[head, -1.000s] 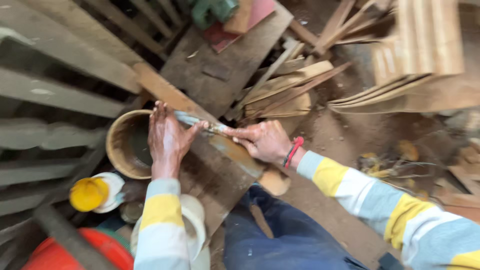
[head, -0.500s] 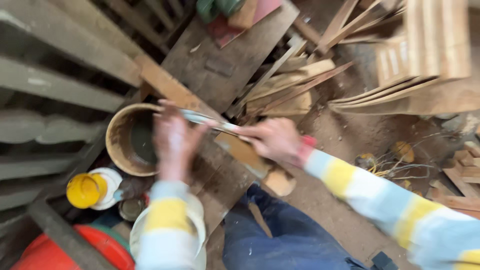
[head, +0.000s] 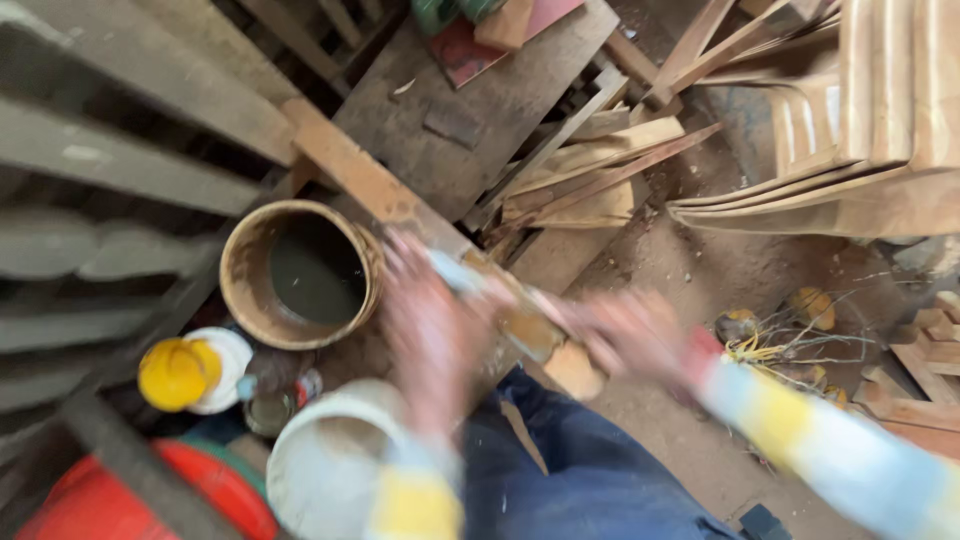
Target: The person sharpens a metal chisel by rubbing it against a whetstone dipped in a bucket of water.
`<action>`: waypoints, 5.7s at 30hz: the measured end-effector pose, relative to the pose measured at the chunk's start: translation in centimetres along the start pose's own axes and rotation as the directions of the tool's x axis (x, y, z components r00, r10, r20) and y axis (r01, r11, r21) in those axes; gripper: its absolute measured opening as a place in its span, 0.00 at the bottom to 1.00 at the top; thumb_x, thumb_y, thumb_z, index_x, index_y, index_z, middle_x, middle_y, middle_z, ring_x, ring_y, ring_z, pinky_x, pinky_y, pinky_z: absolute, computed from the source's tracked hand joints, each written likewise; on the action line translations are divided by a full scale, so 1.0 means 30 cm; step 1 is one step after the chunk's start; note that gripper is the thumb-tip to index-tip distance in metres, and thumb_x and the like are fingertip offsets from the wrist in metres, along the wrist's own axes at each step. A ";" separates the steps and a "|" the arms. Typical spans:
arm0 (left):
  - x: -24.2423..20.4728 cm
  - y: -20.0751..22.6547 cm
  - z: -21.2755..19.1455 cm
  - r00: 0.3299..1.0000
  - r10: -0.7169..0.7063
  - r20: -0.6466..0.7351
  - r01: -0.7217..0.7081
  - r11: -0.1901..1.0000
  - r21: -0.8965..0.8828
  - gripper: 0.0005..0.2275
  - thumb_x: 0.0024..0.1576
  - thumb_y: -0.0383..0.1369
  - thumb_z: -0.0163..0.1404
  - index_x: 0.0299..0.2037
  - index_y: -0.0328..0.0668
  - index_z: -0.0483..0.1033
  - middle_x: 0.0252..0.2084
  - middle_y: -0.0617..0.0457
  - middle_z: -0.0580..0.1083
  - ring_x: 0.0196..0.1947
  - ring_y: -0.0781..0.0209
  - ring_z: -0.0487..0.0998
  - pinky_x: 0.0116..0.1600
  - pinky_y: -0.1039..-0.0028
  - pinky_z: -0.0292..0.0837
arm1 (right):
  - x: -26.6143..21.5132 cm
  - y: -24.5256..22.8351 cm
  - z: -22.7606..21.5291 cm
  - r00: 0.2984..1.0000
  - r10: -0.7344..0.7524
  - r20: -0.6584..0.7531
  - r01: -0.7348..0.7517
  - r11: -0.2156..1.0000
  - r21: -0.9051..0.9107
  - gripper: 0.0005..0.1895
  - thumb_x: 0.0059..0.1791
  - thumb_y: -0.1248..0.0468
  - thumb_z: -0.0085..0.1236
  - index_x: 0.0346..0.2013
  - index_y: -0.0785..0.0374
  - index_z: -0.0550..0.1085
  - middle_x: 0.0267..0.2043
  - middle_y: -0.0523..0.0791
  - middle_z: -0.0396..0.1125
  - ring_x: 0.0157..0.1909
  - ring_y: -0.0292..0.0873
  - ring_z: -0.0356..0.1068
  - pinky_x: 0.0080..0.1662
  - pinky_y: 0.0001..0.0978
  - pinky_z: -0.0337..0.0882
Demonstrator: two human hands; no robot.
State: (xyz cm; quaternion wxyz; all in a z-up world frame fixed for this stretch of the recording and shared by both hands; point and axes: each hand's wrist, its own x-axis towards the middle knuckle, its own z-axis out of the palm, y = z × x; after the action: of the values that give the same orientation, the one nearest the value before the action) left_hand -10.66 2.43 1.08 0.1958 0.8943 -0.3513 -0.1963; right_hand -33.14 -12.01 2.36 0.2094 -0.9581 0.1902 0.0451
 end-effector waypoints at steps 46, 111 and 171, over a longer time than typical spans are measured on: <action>-0.150 0.162 -0.010 0.999 -0.001 0.048 0.000 1.000 0.010 0.54 0.42 0.59 0.63 0.66 0.15 0.55 0.67 0.20 0.57 0.69 0.27 0.58 0.71 0.51 0.53 | -0.205 -0.029 -0.088 0.999 0.034 -0.005 -0.034 0.999 0.000 0.21 0.48 0.56 0.52 0.56 0.36 0.77 0.23 0.39 0.69 0.25 0.43 0.68 0.31 0.42 0.64; -0.023 0.002 0.124 0.858 -0.514 0.005 0.405 0.669 -0.623 0.11 0.52 0.32 0.62 0.40 0.31 0.83 0.29 0.47 0.81 0.25 0.64 0.81 0.37 0.74 0.76 | 0.196 -0.221 -0.055 0.972 0.232 -0.017 -0.223 0.950 0.218 0.35 0.36 0.49 0.75 0.43 0.67 0.67 0.42 0.53 0.67 0.44 0.55 0.71 0.43 0.46 0.72; -0.015 0.027 0.080 0.959 -0.070 0.275 0.258 -0.189 -0.947 0.23 0.59 0.23 0.42 0.67 0.28 0.65 0.51 0.46 0.78 0.48 0.62 0.82 0.53 0.73 0.82 | 0.127 -0.131 -0.117 0.943 0.332 -0.019 -0.179 0.556 0.812 0.30 0.40 0.68 0.76 0.34 0.59 0.56 0.44 0.57 0.67 0.59 0.43 0.74 0.54 0.36 0.78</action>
State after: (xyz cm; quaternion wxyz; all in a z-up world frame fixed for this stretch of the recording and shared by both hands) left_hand -12.58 1.68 -0.47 0.7567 0.4512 0.0305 -0.4721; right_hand -28.08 -11.49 6.42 0.5904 -0.7234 0.3446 -0.0968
